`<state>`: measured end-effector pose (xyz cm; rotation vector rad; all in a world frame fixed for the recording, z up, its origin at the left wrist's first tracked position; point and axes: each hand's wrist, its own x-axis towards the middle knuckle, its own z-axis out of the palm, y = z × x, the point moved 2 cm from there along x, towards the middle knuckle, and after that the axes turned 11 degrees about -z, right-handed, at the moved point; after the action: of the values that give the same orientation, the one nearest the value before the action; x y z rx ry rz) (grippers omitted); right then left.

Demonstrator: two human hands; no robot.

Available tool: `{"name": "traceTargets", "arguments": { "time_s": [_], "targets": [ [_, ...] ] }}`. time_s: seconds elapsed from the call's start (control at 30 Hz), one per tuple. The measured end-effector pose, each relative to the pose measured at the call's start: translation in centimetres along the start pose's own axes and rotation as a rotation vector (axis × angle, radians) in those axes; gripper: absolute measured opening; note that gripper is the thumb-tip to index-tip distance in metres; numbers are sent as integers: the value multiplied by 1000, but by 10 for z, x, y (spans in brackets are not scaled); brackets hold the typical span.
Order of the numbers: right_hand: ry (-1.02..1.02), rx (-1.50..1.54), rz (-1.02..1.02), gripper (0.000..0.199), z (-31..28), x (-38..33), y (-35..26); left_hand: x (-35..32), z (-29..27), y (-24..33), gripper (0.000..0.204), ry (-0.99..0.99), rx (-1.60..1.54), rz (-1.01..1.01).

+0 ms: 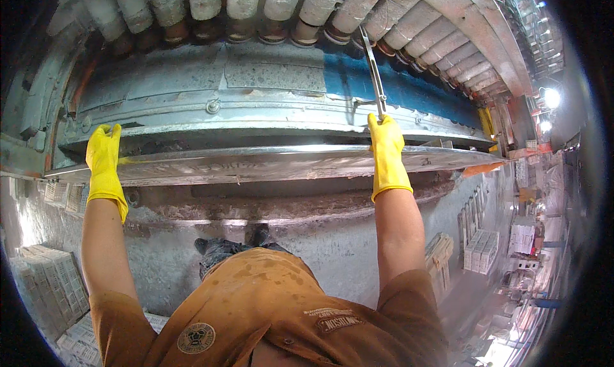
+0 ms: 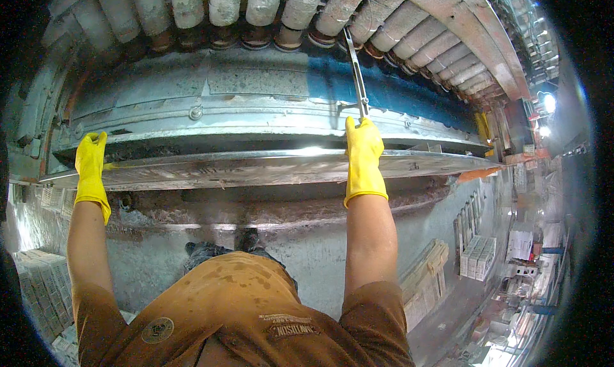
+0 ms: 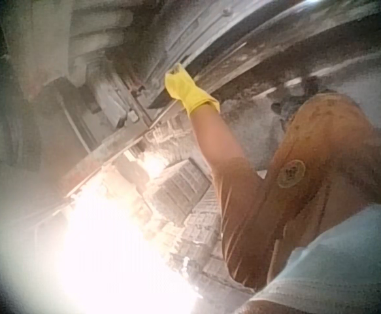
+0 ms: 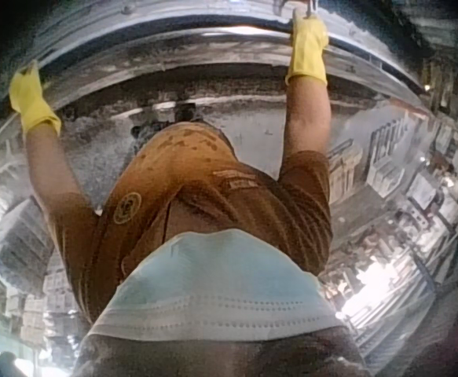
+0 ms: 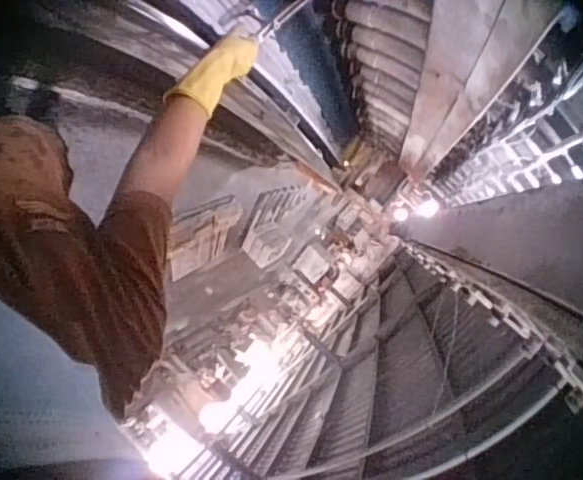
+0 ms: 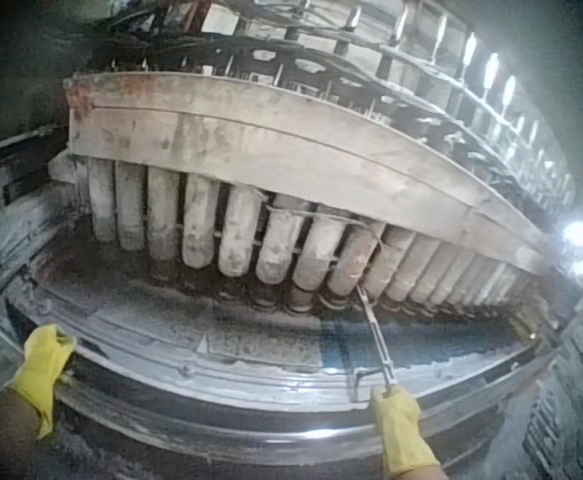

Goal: The person repeatedly wipes a large metal sheet with gloved hands, moving back and forth across its surface. The task appears to be cleaning or polishing the sheet in a workshop environment.

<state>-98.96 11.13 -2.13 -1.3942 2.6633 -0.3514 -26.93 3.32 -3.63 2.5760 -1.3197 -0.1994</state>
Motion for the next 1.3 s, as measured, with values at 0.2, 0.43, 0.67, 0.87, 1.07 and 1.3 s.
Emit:
{"name": "traceTargets", "arguments": {
  "time_s": [0.2, 0.43, 0.67, 0.87, 1.07, 1.3],
  "targets": [
    [-24, 29, 9, 60, -3, -2, -3, 3, 3, -5, 56, 27, 10, 16],
    [-24, 19, 5, 59, -3, -3, -4, 6, 4, -8, 56, 14, -6, 22],
    [-24, 2, 12, 59, -6, -4, -6, 6, 6, -9, 55, 34, -17, 23],
    [-28, -12, 4, 60, -4, -2, -4, 3, 1, -4, 56, 24, -12, 25],
    [-21, 17, 20, 61, -6, -4, -8, -1, -3, -4, 57, 18, -1, 5],
    [-60, 14, 50, 63, -5, -2, -7, -5, -10, 4, 58, -20, 16, -26]
  ]
}}
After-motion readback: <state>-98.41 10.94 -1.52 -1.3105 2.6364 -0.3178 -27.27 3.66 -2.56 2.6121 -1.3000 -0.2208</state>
